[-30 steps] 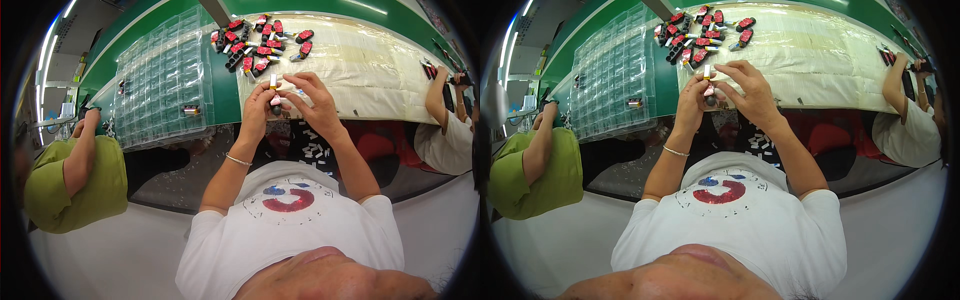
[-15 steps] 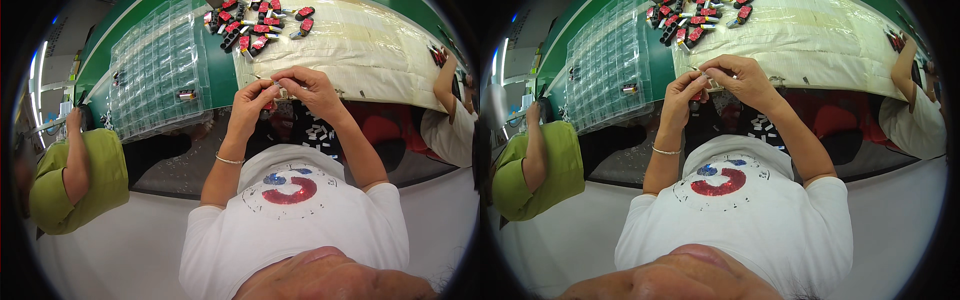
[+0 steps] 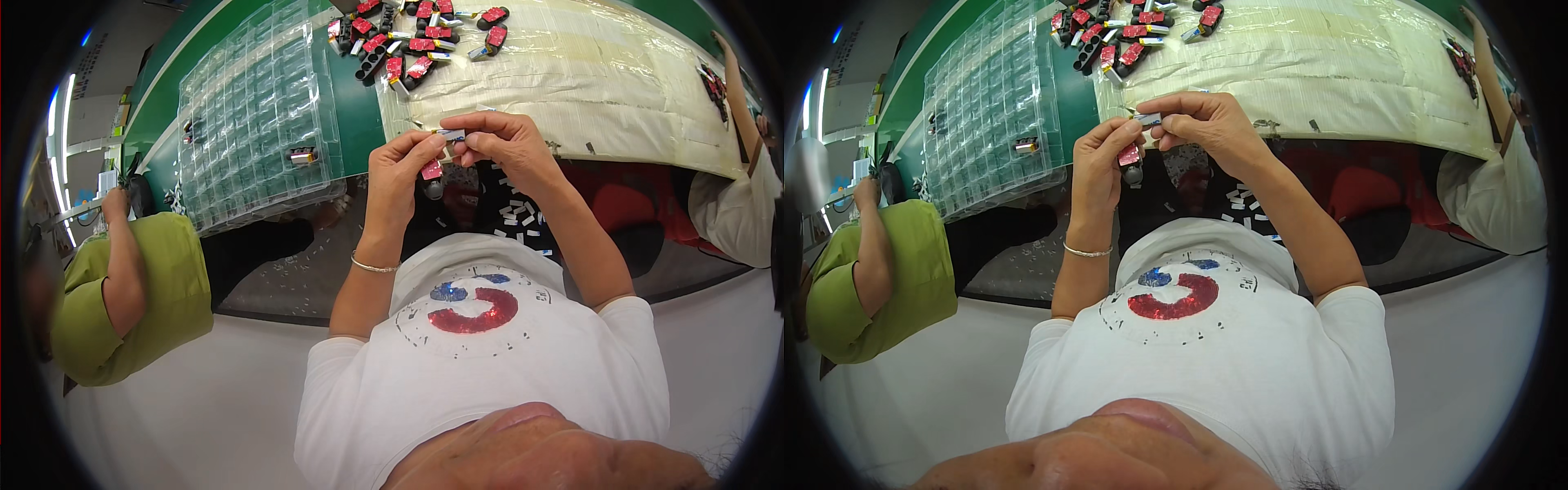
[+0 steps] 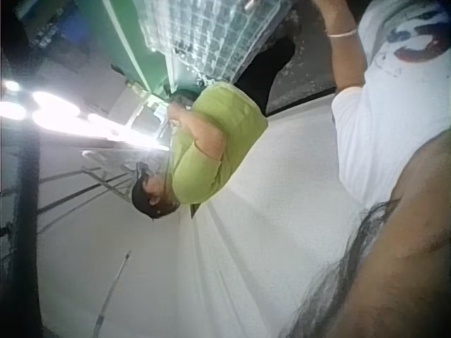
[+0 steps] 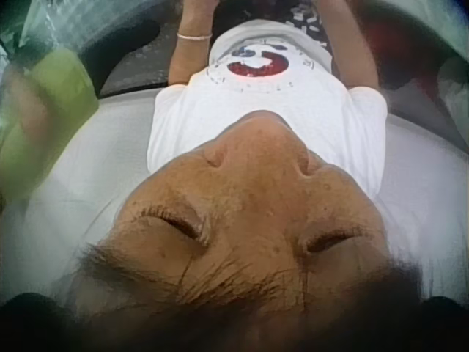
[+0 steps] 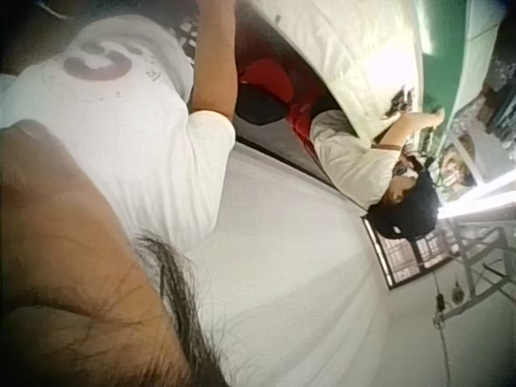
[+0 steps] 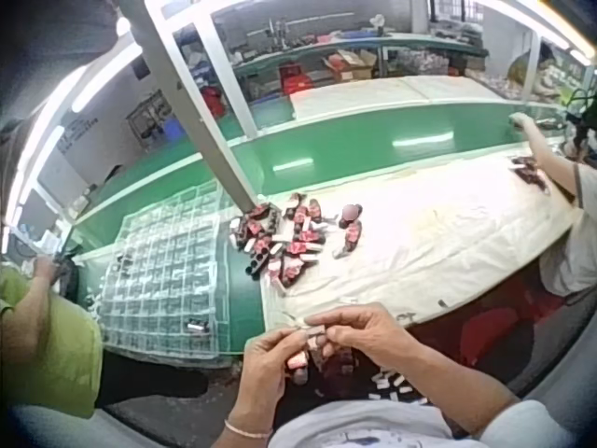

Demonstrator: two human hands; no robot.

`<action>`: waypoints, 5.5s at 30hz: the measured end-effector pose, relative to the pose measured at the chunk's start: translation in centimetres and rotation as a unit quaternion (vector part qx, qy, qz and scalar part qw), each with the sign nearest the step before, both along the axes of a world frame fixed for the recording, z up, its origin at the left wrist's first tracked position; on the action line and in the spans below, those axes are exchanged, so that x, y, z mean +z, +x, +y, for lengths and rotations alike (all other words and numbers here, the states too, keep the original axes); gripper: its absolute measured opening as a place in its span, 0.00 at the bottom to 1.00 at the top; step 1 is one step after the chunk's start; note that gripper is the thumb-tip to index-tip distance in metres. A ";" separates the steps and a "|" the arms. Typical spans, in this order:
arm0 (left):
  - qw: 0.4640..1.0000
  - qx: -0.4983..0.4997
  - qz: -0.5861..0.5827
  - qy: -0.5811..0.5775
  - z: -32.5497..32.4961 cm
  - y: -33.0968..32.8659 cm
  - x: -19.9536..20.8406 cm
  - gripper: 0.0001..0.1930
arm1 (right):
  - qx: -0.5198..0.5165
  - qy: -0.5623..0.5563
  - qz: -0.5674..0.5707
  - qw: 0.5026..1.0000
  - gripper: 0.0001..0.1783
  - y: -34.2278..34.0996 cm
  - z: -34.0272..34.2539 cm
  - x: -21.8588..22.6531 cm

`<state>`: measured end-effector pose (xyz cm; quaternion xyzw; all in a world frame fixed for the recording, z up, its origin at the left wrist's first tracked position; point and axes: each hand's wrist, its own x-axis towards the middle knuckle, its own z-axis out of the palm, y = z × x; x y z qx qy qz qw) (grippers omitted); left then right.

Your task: Assembling small plastic key fob housings by attaching red internal components and organizing them in a storage tray.

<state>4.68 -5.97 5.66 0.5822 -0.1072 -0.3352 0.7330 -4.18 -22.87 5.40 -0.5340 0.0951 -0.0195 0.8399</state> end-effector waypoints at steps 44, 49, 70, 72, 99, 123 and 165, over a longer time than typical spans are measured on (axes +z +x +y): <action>0.975 -0.098 0.174 -0.097 -0.8 -0.3 0.8 0.15 | -0.166 -0.319 -0.201 0.911 0.13 -0.4 0.5 -1.1; 0.986 -0.041 0.123 -0.105 -0.4 -0.9 1.5 0.20 | -0.158 -0.287 -0.210 0.921 0.13 0.1 0.2 0.3; 0.995 0.007 -0.092 -0.041 0.7 -1.7 2.0 0.18 | -0.152 -0.502 -0.247 0.815 0.13 -0.3 0.6 2.6; 0.994 0.008 -0.106 -0.041 0.7 -1.8 2.2 0.18 | -0.152 -0.497 -0.244 0.818 0.13 -0.4 0.7 2.7; 0.957 0.069 -0.278 -0.047 0.3 -2.6 1.3 0.12 | -0.105 -0.089 -0.190 0.972 0.17 -0.2 1.4 0.0; 0.815 0.126 -0.469 0.316 15.4 5.6 0.1 0.12 | -0.132 -0.424 -0.081 0.892 0.16 3.2 -3.6 -1.7; 0.991 -0.133 0.015 0.005 1.0 0.2 0.6 0.13 | -0.052 -0.270 -0.095 0.957 0.13 -0.2 0.6 0.2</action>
